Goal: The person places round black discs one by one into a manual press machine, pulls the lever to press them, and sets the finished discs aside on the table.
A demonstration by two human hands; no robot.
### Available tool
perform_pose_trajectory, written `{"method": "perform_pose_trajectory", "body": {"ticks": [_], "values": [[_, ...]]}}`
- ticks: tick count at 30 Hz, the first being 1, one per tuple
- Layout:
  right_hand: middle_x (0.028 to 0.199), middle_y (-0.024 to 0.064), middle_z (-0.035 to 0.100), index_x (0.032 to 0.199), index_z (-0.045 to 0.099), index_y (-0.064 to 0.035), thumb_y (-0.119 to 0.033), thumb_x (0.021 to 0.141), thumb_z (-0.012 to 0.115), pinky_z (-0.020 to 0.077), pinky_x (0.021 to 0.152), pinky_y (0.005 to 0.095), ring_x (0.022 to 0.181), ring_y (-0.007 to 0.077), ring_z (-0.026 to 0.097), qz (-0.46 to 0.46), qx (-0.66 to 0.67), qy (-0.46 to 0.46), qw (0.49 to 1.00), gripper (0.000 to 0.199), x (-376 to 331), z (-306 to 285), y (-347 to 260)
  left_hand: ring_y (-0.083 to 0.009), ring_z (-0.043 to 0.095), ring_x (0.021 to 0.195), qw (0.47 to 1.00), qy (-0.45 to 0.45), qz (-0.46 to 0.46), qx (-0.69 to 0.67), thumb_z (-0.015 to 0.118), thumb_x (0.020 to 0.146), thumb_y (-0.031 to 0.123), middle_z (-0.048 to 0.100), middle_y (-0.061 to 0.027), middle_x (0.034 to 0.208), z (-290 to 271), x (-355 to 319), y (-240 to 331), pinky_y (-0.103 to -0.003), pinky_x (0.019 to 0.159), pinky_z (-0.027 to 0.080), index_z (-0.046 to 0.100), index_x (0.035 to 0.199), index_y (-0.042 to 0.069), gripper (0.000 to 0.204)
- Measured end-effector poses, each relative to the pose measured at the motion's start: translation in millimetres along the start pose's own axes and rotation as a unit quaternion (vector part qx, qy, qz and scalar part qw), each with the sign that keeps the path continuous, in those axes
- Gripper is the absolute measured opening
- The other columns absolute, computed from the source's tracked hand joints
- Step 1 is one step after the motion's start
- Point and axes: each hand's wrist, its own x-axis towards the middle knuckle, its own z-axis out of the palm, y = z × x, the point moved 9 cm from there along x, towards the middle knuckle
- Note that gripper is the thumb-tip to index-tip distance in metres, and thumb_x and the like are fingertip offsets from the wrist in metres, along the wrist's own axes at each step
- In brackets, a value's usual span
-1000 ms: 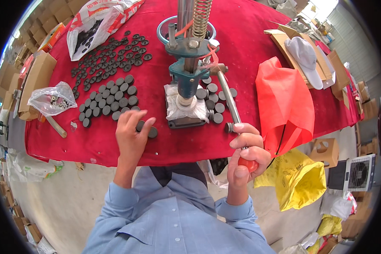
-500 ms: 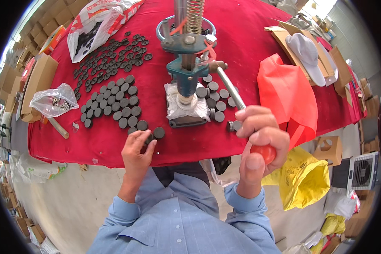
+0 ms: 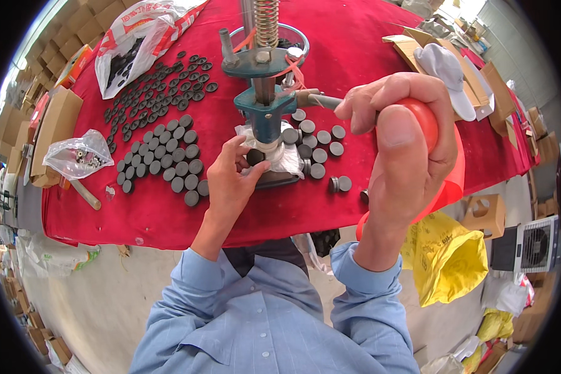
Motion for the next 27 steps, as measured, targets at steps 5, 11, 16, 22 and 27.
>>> {"method": "perform_pose_trajectory", "body": {"ticks": [5,11,16,22,27], "values": [[0.079,0.0095,0.060,0.101,0.059,0.0017,-0.022,0.100,0.062,0.0544,0.074,0.0366,0.072,0.0176,0.058,0.000,0.013,-0.009,1.000,0.024,9,0,0,-0.0196,0.066,0.071,0.995,-0.054,0.022,0.075,0.090,0.073,0.006,0.073,-0.0128,0.098,-3,11,10,-0.032,0.063,0.055,0.058,0.130,0.004,0.066],[0.078,0.0084,0.061,0.103,0.061,0.0026,-0.017,0.102,0.062,0.0533,0.072,0.0337,0.071,0.0157,0.058,0.048,0.002,-0.006,0.999,0.019,23,7,2,-0.0183,0.065,0.072,0.997,-0.066,-0.026,-0.009,0.088,0.073,0.003,0.073,-0.0109,0.101,12,20,10,-0.032,0.065,0.055,0.061,0.130,0.004,0.063],[0.078,0.0084,0.061,0.103,0.061,0.0029,-0.018,0.102,0.063,0.0533,0.072,0.0329,0.071,0.0156,0.059,0.045,0.053,0.000,0.998,0.021,23,12,3,-0.0132,0.066,0.078,0.997,0.024,-0.018,-0.076,0.085,0.076,-0.002,0.072,-0.0082,0.111,0,3,-23,-0.028,0.068,0.055,0.071,0.117,0.001,0.044],[0.078,0.0082,0.061,0.103,0.061,0.0028,-0.020,0.101,0.064,0.0530,0.072,0.0328,0.071,0.0155,0.059,0.040,0.001,0.002,0.999,0.023,23,5,5,-0.0121,0.064,0.085,0.999,-0.032,-0.006,-0.042,0.082,0.079,-0.005,0.072,-0.0078,0.114,-2,-2,-4,-0.027,0.080,0.055,0.074,0.122,0.000,0.044],[0.077,0.0080,0.061,0.103,0.061,0.0026,-0.020,0.101,0.063,0.0525,0.071,0.0322,0.071,0.0154,0.059,0.042,0.007,-0.006,0.999,0.023,24,8,5,-0.0223,0.069,0.087,0.998,-0.035,0.037,0.030,0.080,0.083,0.001,0.072,-0.0123,0.113,-8,0,1,-0.033,0.078,0.057,0.066,0.133,0.002,0.053]]}}
